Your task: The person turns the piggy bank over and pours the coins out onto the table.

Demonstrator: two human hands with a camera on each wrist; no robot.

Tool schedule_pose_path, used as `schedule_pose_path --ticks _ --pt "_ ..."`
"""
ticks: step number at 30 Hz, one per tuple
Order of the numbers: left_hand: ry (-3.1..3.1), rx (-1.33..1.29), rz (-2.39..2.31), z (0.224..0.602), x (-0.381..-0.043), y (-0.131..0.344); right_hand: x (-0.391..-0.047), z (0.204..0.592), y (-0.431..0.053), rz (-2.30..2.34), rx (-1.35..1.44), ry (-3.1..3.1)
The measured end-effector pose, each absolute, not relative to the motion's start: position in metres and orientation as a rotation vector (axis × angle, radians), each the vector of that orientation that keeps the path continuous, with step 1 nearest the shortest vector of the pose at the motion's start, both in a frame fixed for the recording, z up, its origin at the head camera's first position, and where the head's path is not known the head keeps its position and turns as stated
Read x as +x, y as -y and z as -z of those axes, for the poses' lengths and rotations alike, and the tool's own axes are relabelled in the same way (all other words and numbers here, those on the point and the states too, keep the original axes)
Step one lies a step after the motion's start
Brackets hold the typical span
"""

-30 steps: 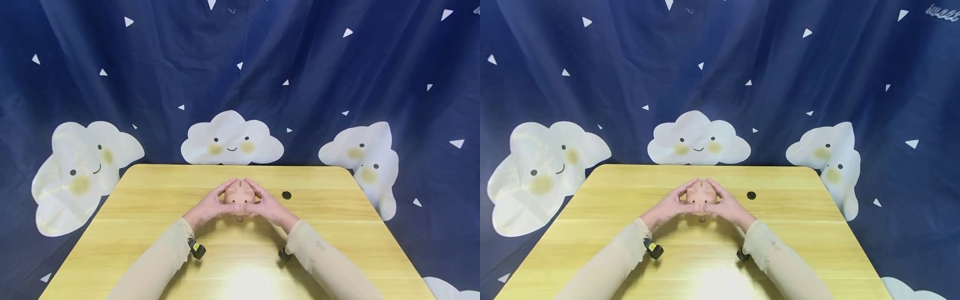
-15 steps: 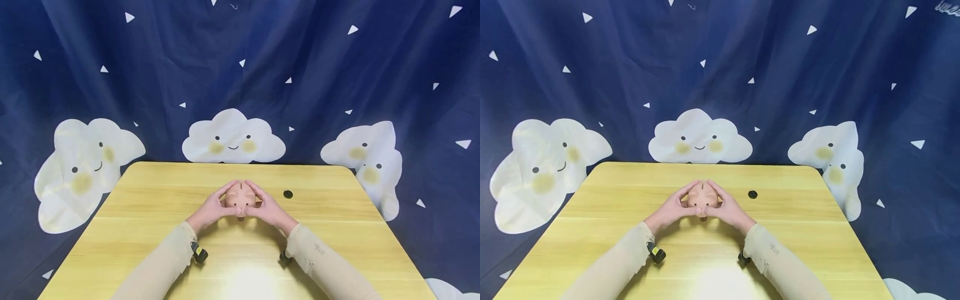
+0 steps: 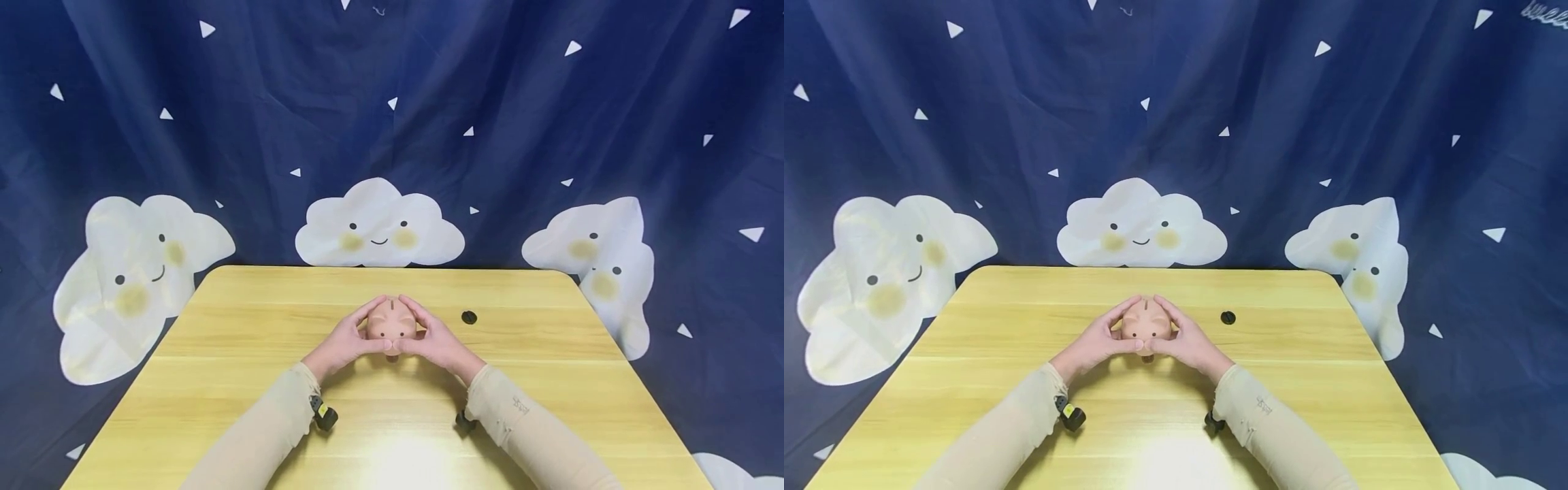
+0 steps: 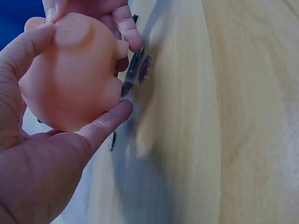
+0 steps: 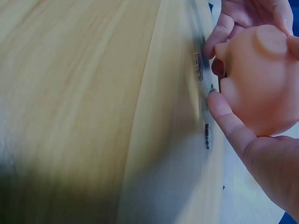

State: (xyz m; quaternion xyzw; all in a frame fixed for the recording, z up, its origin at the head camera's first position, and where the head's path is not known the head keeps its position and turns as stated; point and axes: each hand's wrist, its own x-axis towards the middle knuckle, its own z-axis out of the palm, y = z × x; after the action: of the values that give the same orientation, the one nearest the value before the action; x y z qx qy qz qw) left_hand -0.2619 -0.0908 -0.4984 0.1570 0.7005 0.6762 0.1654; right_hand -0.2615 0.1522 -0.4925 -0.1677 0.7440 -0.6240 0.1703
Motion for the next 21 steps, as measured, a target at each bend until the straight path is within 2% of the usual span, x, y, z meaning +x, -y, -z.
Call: schedule_pose_path --ticks 21 --pt "-1.953 0.397 -1.916 0.4953 -0.2635 0.0903 -0.2653 0.4925 -0.1532 1.782 -0.428 -2.056"
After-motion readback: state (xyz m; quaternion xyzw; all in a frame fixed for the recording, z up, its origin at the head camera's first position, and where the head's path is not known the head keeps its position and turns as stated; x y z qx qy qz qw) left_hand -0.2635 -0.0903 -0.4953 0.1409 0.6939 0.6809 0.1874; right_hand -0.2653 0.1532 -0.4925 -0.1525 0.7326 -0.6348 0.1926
